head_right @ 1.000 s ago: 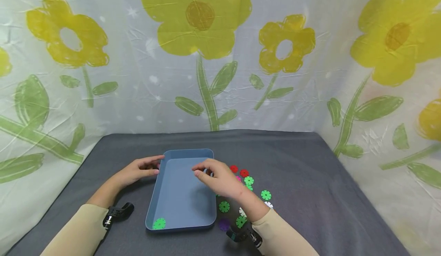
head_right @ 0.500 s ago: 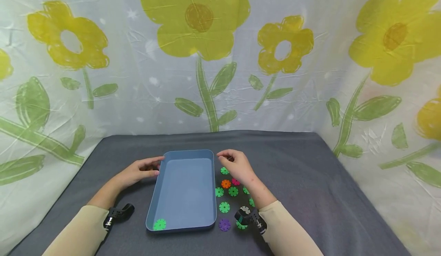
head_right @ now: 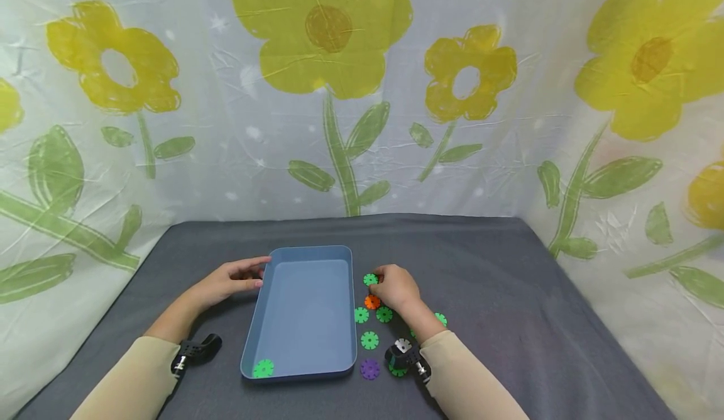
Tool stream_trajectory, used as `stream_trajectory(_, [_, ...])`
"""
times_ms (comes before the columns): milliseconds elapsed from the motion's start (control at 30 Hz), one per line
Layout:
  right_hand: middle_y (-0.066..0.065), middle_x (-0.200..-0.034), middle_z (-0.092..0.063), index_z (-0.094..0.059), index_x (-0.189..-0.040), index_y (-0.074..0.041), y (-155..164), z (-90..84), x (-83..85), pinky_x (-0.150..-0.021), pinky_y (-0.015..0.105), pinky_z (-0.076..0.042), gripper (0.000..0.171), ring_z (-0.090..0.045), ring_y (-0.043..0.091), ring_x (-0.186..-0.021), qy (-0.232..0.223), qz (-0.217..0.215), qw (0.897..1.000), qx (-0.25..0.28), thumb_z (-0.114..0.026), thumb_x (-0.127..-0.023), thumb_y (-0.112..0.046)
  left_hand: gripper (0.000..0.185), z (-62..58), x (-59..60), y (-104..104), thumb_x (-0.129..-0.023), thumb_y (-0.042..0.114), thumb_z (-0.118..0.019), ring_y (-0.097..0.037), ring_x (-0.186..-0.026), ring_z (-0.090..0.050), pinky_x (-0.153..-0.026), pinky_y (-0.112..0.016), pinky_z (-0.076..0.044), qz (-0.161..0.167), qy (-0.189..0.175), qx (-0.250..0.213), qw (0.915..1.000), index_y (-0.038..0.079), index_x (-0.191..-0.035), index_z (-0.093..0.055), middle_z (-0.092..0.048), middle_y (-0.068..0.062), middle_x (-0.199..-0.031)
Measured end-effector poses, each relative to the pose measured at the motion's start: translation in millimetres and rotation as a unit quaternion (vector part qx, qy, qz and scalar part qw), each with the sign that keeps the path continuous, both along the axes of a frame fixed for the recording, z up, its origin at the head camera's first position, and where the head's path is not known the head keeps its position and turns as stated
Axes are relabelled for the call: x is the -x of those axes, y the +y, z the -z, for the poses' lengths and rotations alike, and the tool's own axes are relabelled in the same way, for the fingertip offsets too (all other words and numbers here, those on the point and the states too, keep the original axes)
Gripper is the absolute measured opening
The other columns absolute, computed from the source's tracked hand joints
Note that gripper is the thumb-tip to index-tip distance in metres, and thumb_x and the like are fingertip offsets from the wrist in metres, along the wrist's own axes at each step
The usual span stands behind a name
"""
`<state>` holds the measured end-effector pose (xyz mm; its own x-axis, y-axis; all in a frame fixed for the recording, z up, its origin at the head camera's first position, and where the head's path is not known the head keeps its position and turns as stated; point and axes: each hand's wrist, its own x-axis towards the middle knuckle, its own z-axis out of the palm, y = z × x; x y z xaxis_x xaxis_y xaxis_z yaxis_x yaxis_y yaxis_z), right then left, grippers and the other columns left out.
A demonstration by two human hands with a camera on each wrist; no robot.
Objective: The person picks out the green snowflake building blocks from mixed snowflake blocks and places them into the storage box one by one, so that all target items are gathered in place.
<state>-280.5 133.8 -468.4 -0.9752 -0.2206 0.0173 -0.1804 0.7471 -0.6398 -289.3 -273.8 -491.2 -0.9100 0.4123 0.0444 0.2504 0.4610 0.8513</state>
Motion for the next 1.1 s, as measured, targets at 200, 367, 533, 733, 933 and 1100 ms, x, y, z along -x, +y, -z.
stream_trajectory(200, [-0.004,-0.068,-0.056,-0.078,-0.110,-0.006,-2.3,4.8,-1.6,-0.053,0.031,-0.038,0.025,-0.050,0.013,-0.057,0.055,0.006,0.996,-0.068,-0.078,-0.093,-0.023,0.063,2.7,-2.3,-0.3,-0.098,0.026,-0.073,-0.024,-0.102,-0.057,-0.080,-0.033,-0.049,0.007,0.000,-0.007,0.9999,0.010,-0.154,-0.048,-0.065,-0.011,-0.119])
stream_trajectory(367, [-0.005,-0.064,-0.054,-0.077,-0.100,-0.010,-1.2,1.3,-1.5,-0.050,0.030,-0.037,0.020,-0.049,0.011,-0.054,0.087,-0.013,0.990,-0.111,-0.078,-0.093,-0.029,0.062,5.0,-3.7,0.4,-0.098,0.022,-0.073,-0.025,-0.099,-0.057,-0.078,-0.032,-0.048,0.014,0.011,-0.015,0.9997,0.007,-0.153,-0.049,-0.065,-0.014,-0.118])
stream_trajectory(533, [-0.001,-0.088,-0.070,-0.077,-0.111,-0.009,-2.6,-22.1,-0.8,-0.061,0.035,-0.050,0.025,-0.062,0.014,-0.070,0.075,-0.025,0.993,-0.091,-0.076,-0.095,-0.029,0.062,4.2,-1.4,-0.9,-0.098,0.024,-0.073,-0.024,-0.099,-0.057,-0.078,-0.032,-0.049,0.012,0.014,-0.014,0.9997,0.007,-0.153,-0.049,-0.065,-0.013,-0.118])
stream_trajectory(733, [0.004,-0.106,-0.071,-0.074,-0.122,-0.009,-14.8,-67.1,-7.0,-0.069,0.038,-0.053,0.030,-0.065,0.017,-0.078,0.038,-0.033,0.999,-0.019,-0.073,-0.098,-0.026,0.061,-2.3,-0.5,-5.4,-0.099,0.022,-0.071,-0.024,-0.101,-0.059,-0.081,-0.032,-0.051,0.019,0.014,-0.021,0.9995,0.007,-0.154,-0.048,-0.064,-0.015,-0.121])
stream_trajectory(933, [-0.003,-0.096,-0.068,-0.075,-0.122,-0.012,-30.6,-94.5,-22.7,-0.066,0.035,-0.049,0.027,-0.061,0.013,-0.073,0.050,-0.033,0.998,0.028,-0.074,-0.097,-0.023,0.061,-5.5,0.7,-3.2,-0.100,0.021,-0.071,-0.029,-0.101,-0.058,-0.079,-0.032,-0.050,0.019,0.022,-0.011,0.9995,0.006,-0.154,-0.048,-0.064,-0.017,-0.120])
stream_trajectory(1100, [-0.006,-0.091,-0.066,-0.074,-0.122,-0.012,-46.6,-100.0,-38.7,-0.060,0.034,-0.047,0.028,-0.060,0.014,-0.066,0.070,-0.056,0.994,0.056,-0.076,-0.096,-0.021,0.061,-4.6,1.8,-1.6,-0.099,0.020,-0.071,-0.028,-0.100,-0.058,-0.077,-0.032,-0.050,0.018,0.025,-0.008,0.9995,0.006,-0.154,-0.048,-0.064,-0.017,-0.120])
